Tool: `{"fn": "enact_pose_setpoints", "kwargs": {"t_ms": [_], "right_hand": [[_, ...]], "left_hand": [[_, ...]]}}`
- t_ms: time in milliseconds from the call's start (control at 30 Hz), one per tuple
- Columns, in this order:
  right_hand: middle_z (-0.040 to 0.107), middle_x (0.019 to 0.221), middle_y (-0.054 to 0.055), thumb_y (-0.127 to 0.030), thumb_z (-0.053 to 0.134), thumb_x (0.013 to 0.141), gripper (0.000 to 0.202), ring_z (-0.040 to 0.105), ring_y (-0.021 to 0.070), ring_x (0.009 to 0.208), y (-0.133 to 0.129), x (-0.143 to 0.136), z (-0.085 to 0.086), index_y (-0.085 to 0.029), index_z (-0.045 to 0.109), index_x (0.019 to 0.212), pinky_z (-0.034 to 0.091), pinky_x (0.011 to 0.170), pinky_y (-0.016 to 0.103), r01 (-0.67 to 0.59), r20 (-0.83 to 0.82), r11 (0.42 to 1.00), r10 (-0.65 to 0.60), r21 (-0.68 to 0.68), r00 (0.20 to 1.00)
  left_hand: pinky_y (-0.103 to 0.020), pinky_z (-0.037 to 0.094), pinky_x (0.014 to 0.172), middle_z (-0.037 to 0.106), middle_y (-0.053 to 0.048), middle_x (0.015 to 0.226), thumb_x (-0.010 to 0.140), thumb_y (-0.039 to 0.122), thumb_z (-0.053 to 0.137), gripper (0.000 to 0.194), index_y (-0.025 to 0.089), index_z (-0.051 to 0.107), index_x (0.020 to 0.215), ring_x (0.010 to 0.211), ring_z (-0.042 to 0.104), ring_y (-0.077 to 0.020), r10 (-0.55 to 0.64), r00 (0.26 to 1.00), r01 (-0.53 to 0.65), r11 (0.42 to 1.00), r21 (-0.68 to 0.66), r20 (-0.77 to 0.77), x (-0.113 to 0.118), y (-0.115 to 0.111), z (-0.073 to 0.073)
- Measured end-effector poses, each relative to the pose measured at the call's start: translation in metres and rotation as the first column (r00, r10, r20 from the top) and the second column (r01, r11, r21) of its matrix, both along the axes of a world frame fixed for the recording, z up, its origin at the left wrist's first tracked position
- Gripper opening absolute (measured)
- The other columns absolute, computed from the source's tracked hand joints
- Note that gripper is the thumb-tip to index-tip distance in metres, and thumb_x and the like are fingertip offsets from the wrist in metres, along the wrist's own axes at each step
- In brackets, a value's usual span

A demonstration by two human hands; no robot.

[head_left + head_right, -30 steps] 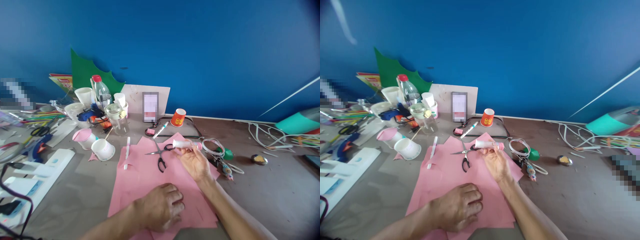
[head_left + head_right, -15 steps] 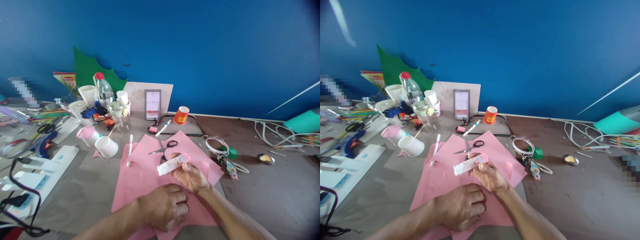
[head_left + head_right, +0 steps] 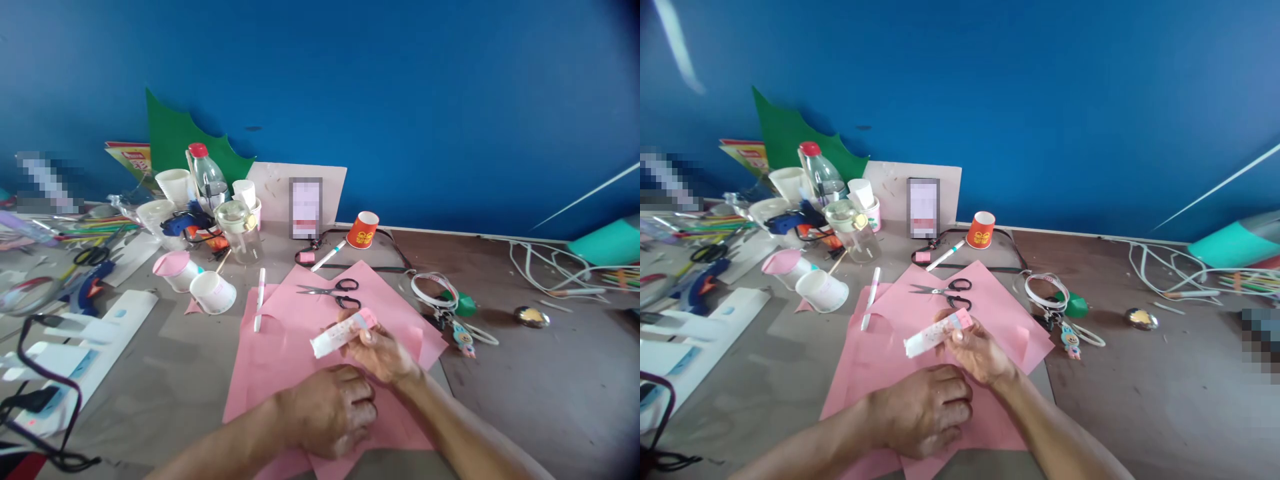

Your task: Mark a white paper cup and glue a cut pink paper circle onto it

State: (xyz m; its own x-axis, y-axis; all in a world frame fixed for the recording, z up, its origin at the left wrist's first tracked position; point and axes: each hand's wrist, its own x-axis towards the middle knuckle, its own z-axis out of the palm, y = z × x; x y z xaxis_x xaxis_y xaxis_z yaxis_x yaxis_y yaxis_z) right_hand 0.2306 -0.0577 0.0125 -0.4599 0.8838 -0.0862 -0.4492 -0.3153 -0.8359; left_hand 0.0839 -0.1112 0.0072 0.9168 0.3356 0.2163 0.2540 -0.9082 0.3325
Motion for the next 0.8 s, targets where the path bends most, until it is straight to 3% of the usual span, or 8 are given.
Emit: {"fn": "enact_pose_setpoints", "kwargs": {"t_ms": [33,100,167,233,300,500,633,800], "right_hand": [[0.069,0.078,0.003,-0.052,0.077,0.066,0.041,0.065,0.0223,0.074,0.001,-0.002,-0.003,-0.024,0.068,0.094,0.050,0.065,0.035,0.027,0.006,1.000,-0.027,0.009,1.000],[0.069,0.080,0.002,-0.051,0.076,0.069,0.036,0.063,0.0208,0.078,0.011,-0.002,-0.007,-0.025,0.068,0.093,0.050,0.071,0.035,0.196,-0.017,0.979,-0.195,0.055,0.981],[0.069,0.081,0.001,-0.048,0.075,0.070,0.031,0.060,0.0186,0.075,0.023,0.004,-0.007,-0.027,0.069,0.092,0.050,0.078,0.035,0.385,-0.055,0.916,-0.382,0.108,0.923],[0.067,0.078,-0.001,-0.046,0.075,0.071,0.029,0.059,0.0176,0.074,0.033,0.011,-0.005,-0.028,0.069,0.092,0.049,0.084,0.037,0.482,-0.090,0.865,-0.474,0.142,0.876],[0.065,0.074,-0.002,-0.047,0.075,0.071,0.030,0.059,0.0177,0.072,0.036,0.019,-0.004,-0.028,0.069,0.093,0.049,0.086,0.038,0.485,-0.101,0.864,-0.474,0.139,0.875],[0.065,0.073,0.001,-0.051,0.074,0.070,0.032,0.056,0.0176,0.062,0.024,0.023,-0.003,-0.026,0.069,0.089,0.050,0.069,0.037,0.422,0.027,0.897,-0.429,0.128,0.903],[0.061,0.064,-0.001,-0.048,0.073,0.073,0.030,0.057,0.0181,0.064,0.020,0.023,0.006,-0.024,0.069,0.089,0.049,0.071,0.037,0.421,0.064,0.885,-0.440,0.197,0.896],[0.064,0.071,0.000,-0.045,0.073,0.076,0.025,0.057,0.0173,0.063,0.012,0.030,0.020,-0.023,0.069,0.087,0.049,0.074,0.038,0.382,0.170,0.893,-0.426,0.240,0.889]], "left_hand": [[-0.032,0.045,0.082,0.060,-0.005,0.084,0.089,0.030,0.052,0.017,0.016,0.057,0.079,0.079,0.052,-0.0181,-0.001,1.000,0.001,1.000,0.000,0.003,0.000,0.000,0.000],[-0.031,0.045,0.083,0.060,-0.005,0.084,0.089,0.029,0.051,0.017,0.016,0.057,0.080,0.079,0.052,-0.0176,-0.007,1.000,0.007,1.000,-0.010,0.004,0.000,0.000,0.001],[-0.031,0.045,0.085,0.061,-0.005,0.086,0.089,0.029,0.051,0.017,0.016,0.057,0.080,0.080,0.053,-0.0174,-0.011,1.000,0.011,1.000,-0.020,0.002,0.000,0.000,0.002],[-0.031,0.045,0.086,0.061,-0.005,0.086,0.089,0.030,0.051,0.017,0.016,0.057,0.082,0.082,0.054,-0.0177,-0.012,1.000,0.012,1.000,-0.027,-0.002,-0.001,0.000,0.002],[-0.031,0.045,0.087,0.061,-0.006,0.088,0.089,0.030,0.051,0.016,0.016,0.057,0.085,0.083,0.054,-0.0181,-0.003,1.000,0.003,0.999,-0.033,-0.001,-0.002,0.001,0.001],[-0.035,0.043,0.097,0.060,-0.008,0.095,0.090,0.030,0.052,0.016,0.015,0.057,0.091,0.090,0.054,-0.0196,0.136,0.990,-0.136,0.990,-0.030,0.024,-0.003,-0.001,-0.002],[-0.040,0.038,0.107,0.060,-0.012,0.111,0.089,0.032,0.055,0.025,0.013,0.058,0.105,0.107,0.054,-0.0240,0.180,0.984,-0.179,0.984,-0.019,0.013,-0.003,-0.004,-0.005],[-0.050,0.034,0.112,0.052,-0.018,0.135,0.088,0.035,0.056,0.038,0.013,0.055,0.119,0.130,0.044,-0.0335,0.226,0.974,-0.226,0.974,0.000,0.010,-0.003,-0.007,-0.010]]}}
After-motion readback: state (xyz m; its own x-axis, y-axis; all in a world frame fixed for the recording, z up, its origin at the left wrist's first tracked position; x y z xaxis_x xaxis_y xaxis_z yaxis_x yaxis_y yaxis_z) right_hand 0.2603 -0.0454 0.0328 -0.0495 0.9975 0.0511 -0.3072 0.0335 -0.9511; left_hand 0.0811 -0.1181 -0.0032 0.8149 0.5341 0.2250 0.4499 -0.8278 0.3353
